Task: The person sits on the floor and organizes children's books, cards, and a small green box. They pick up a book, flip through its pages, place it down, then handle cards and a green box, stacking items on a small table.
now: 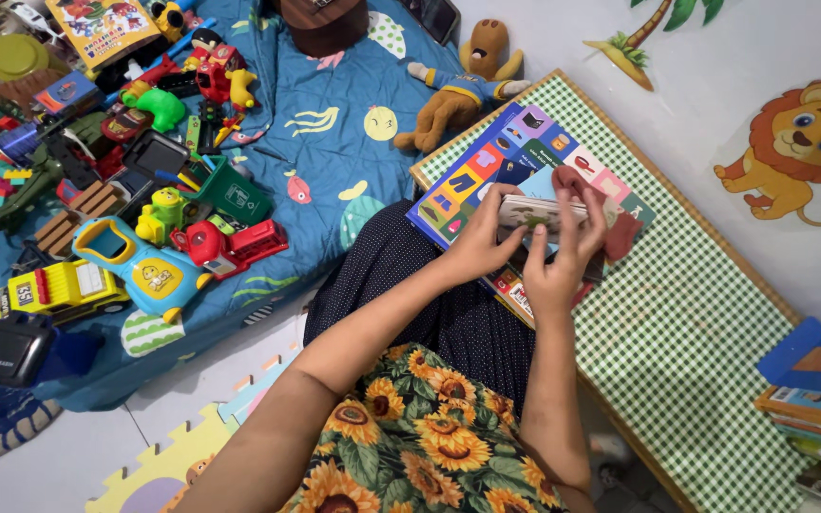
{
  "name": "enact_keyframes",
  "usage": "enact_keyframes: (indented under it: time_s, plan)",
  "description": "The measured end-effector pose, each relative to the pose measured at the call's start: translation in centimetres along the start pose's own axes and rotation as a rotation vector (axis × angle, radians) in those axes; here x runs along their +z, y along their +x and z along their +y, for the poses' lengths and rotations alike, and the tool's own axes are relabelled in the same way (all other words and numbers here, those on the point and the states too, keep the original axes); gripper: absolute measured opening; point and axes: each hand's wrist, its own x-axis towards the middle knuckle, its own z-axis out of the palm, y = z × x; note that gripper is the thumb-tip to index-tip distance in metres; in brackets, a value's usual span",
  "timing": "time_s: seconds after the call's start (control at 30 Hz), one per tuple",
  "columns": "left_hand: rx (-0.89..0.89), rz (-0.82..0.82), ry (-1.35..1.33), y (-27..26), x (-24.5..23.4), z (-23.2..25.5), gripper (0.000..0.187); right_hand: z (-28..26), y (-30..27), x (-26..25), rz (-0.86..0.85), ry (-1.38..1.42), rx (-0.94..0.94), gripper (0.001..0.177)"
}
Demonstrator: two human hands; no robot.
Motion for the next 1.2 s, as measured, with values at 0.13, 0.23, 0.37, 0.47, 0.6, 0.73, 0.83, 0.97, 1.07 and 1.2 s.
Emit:
enact_keyframes:
  time_s: [0.13, 0.23, 0.37, 0.47, 0.6, 0.73, 0.83, 0.97, 1.07, 1.2]
  plan:
    - [0.003, 0.011, -0.001, -0.1, 0.1, 0.1, 0.05, -0.5, 0.3, 0.0, -0.003, 0.019, -0.024, 0.055]
    - [0.014, 0.017, 0.005, -0.1, 0.0, 0.0, 0.048, -1.0, 0.4, 0.1, 0.051, 0.09, -0.01, 0.058]
    - [0.003, 0.012, -0.007, -0.3, 0.1, -0.1, 0.045, -1.2, -0.1, 0.2, -0.019, -0.031, 0.046, 0.064]
    - [-0.012, 0.023, -0.019, -0.3, 0.2, -0.2, 0.043, -0.6, -0.5, 0.9, 0.049, 0.125, 0.113, 0.073]
    - [-0.015, 0.043, -0.011, -0.4, 0.6, -0.4, 0.042, 0.9, -1.2, 2.1, 0.065, 0.537, 0.286, 0.07]
    - [-0.002, 0.068, 0.01, -0.5, 1.0, -0.8, 0.042, 1.5, -1.6, 2.7, 0.045, 0.683, 0.345, 0.066]
    - [-0.043, 0.063, -0.026, -0.5, 0.6, -0.6, 0.039, 0.7, -0.9, 2.3, 0.026, 0.679, 0.365, 0.067]
    - [-0.182, -0.01, -0.102, 0.4, -1.2, 0.3, 0.044, -2.4, 0.1, 0.3, -0.075, 0.343, 0.206, 0.092]
    - [-0.313, -0.081, -0.071, 0.9, -3.2, 0.8, 0.053, -4.3, 1.5, -1.5, -0.208, 0.066, 0.067, 0.112]
    - [-0.227, -0.111, -0.122, 0.6, -4.2, 1.4, 0.06, -5.8, 2.5, -2.6, -0.354, -0.032, 0.007, 0.129]
